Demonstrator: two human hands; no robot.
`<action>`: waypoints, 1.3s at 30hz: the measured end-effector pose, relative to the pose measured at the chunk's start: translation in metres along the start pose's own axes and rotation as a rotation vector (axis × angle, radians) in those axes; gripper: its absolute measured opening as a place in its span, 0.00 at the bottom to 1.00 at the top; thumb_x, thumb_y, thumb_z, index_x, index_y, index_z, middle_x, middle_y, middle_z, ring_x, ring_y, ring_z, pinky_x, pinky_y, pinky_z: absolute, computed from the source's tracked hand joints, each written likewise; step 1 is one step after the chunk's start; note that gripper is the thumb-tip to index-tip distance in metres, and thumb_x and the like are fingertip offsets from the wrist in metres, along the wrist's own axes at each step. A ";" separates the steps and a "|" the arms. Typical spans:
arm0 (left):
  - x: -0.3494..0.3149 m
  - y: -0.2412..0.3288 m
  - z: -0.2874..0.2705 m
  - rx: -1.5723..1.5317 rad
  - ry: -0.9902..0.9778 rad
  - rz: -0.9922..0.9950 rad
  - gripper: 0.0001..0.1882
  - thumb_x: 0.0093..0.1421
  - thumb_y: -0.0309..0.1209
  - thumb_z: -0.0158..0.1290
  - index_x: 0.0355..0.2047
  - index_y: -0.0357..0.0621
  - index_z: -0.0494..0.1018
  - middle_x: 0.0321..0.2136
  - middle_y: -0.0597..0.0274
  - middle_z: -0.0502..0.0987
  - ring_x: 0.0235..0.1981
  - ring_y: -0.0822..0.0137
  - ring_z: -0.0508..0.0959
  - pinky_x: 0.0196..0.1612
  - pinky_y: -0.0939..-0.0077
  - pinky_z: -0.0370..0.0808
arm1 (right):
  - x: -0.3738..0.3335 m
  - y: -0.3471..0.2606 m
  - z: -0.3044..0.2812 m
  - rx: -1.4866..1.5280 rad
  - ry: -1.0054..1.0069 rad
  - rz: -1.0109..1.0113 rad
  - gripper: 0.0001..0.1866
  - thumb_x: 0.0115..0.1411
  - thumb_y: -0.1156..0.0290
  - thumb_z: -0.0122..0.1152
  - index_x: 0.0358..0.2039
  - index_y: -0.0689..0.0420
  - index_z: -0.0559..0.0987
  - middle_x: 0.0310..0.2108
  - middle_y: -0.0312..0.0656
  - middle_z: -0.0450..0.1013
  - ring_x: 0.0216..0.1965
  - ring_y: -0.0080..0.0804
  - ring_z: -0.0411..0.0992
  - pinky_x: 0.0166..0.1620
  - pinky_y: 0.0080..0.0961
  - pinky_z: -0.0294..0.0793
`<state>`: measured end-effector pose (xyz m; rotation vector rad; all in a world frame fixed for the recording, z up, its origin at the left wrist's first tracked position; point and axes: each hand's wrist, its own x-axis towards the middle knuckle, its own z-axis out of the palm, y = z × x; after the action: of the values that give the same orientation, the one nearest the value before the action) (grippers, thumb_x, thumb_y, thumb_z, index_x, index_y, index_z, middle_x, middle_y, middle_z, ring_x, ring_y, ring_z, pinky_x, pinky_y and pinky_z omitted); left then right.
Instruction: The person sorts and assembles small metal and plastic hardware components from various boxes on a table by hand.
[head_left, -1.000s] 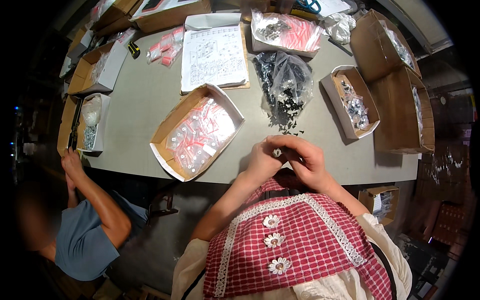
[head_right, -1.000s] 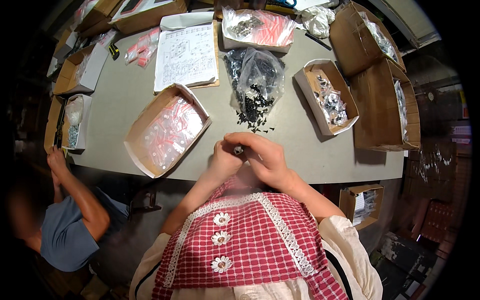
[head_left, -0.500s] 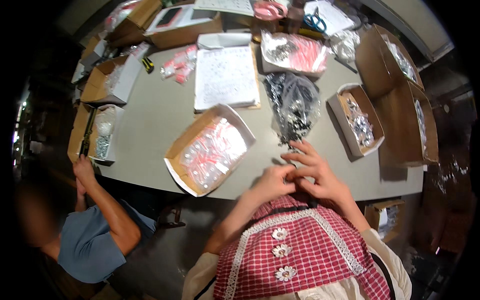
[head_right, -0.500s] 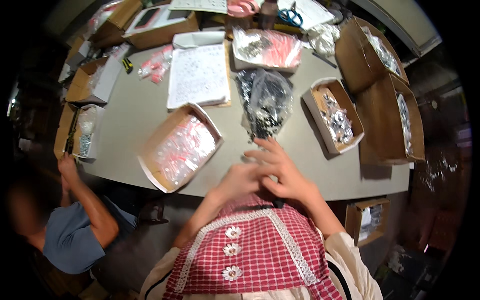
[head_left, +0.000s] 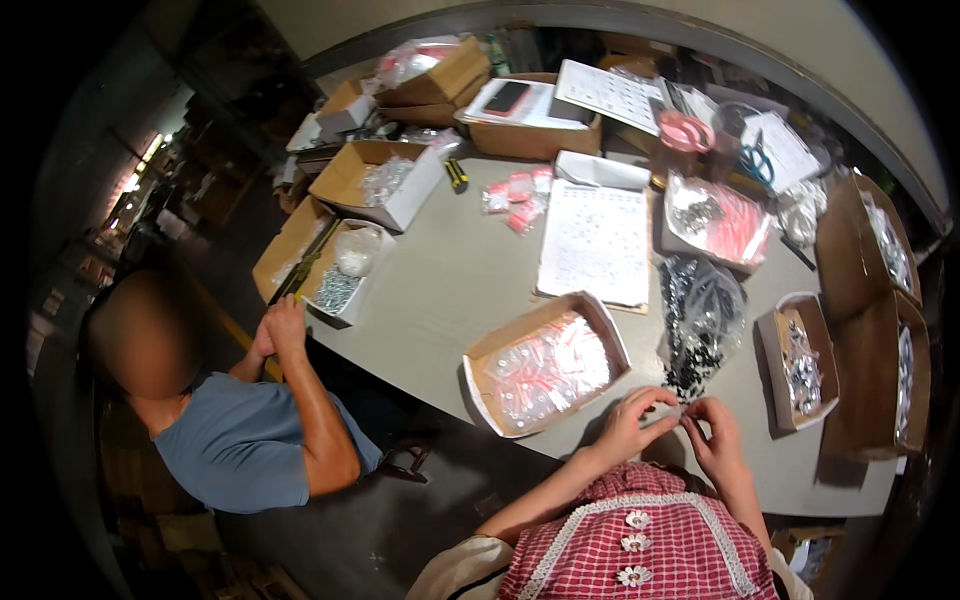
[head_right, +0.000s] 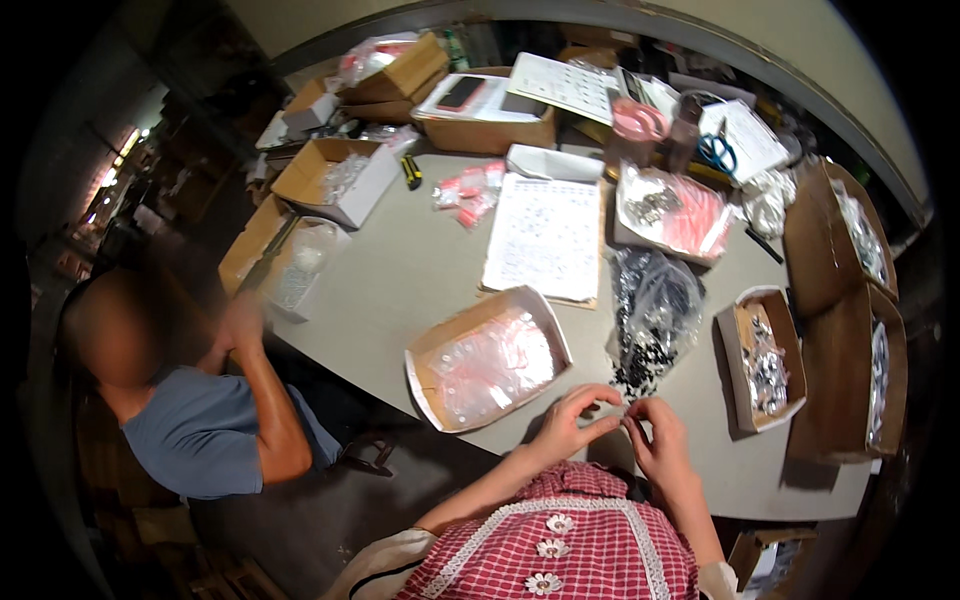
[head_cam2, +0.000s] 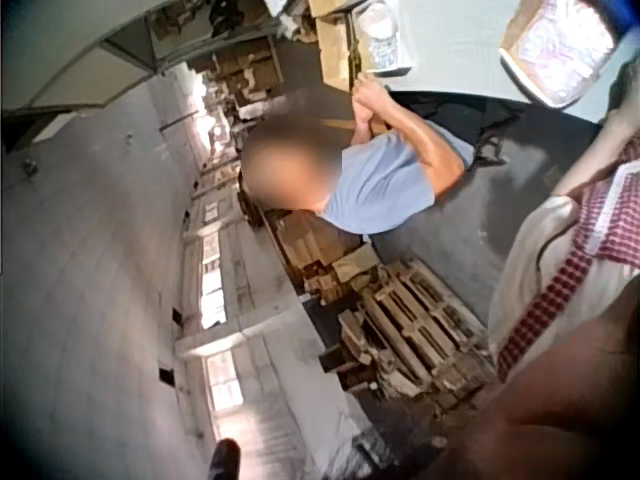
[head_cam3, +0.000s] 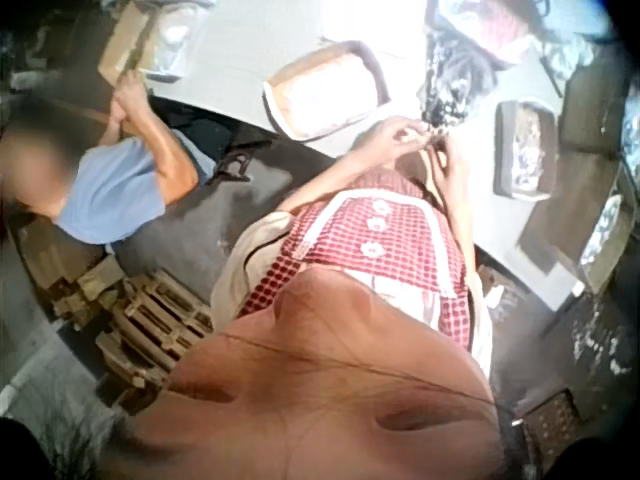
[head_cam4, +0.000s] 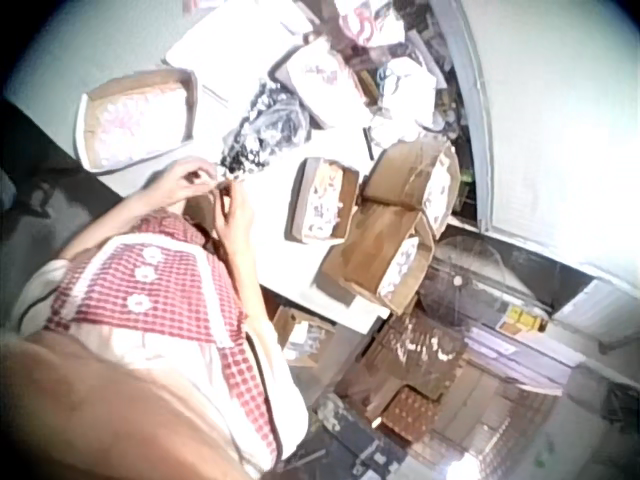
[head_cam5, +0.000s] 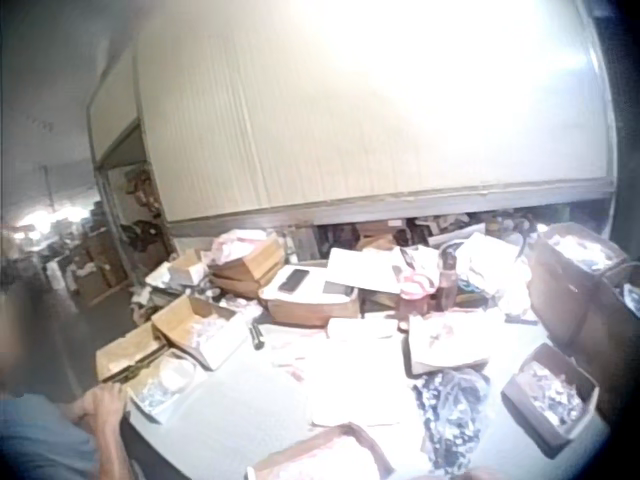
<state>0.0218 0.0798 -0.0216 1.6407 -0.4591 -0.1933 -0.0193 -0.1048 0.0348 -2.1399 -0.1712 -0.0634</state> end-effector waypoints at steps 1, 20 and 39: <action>-0.002 -0.001 0.001 -0.052 0.013 -0.021 0.13 0.61 0.34 0.60 0.44 0.42 0.77 0.44 0.62 0.77 0.45 0.69 0.77 0.45 0.75 0.74 | -0.003 0.004 0.002 0.035 0.012 0.065 0.11 0.56 0.84 0.62 0.38 0.63 0.73 0.32 0.46 0.75 0.37 0.37 0.79 0.43 0.28 0.77; -0.005 -0.004 0.001 0.066 0.038 0.071 0.06 0.58 0.29 0.55 0.29 0.38 0.72 0.22 0.58 0.75 0.23 0.66 0.75 0.28 0.72 0.71 | -0.002 0.037 0.023 0.416 -0.137 0.249 0.06 0.61 0.76 0.60 0.30 0.64 0.73 0.23 0.39 0.75 0.27 0.21 0.75 0.33 0.21 0.74; -0.010 -0.006 0.010 -0.560 0.073 -0.172 0.04 0.62 0.28 0.54 0.32 0.41 0.73 0.26 0.72 0.73 0.28 0.81 0.71 0.32 0.82 0.69 | -0.002 0.021 0.009 0.654 -0.162 0.416 0.08 0.61 0.74 0.58 0.25 0.60 0.71 0.22 0.35 0.70 0.21 0.23 0.71 0.27 0.22 0.73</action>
<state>0.0096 0.0750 -0.0307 1.1301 -0.1814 -0.3544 -0.0185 -0.1086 0.0117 -1.4877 0.1484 0.3630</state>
